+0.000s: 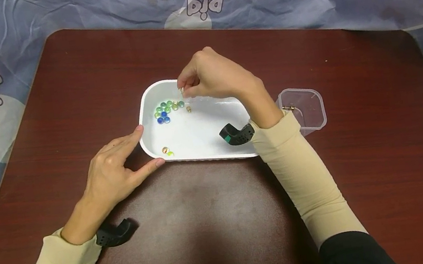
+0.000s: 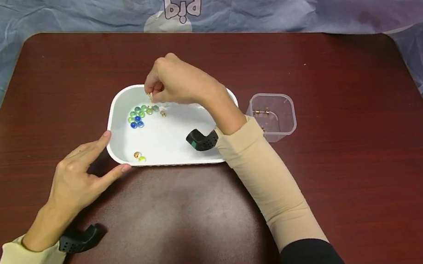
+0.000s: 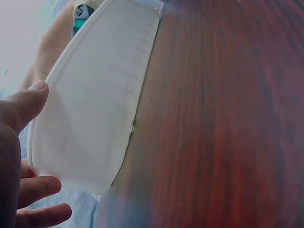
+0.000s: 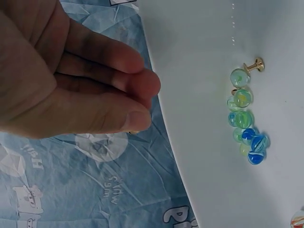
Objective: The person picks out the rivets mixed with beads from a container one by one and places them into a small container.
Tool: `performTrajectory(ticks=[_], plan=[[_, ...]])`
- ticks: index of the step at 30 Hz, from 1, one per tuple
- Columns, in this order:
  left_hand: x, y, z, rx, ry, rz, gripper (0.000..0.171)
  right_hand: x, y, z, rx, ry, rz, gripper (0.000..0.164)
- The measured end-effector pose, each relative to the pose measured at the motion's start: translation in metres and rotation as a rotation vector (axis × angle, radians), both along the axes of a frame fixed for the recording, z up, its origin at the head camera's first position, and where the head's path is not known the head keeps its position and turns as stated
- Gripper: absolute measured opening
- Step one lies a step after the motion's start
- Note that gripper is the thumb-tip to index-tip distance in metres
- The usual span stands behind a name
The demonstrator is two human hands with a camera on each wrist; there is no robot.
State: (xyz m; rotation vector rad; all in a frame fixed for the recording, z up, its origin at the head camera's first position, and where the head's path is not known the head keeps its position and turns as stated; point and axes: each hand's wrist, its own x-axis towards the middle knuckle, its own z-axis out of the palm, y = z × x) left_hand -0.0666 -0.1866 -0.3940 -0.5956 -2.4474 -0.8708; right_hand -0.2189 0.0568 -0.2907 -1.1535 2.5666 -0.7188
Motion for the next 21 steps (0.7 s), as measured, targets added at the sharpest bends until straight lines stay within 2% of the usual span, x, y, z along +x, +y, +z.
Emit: performTrajectory(ticks=[8, 21], plan=[[0.0, 0.0, 0.001, -0.009, -0.002, 0.011, 0.082, 0.003, 0.003, 0.01, 0.008, 0.041, -0.05, 0.006], [0.0, 0.001, 0.0, -0.005, 0.003, 0.006, 0.083, 0.017, 0.026, 0.023, -0.084, 0.105, -0.098, 0.008]])
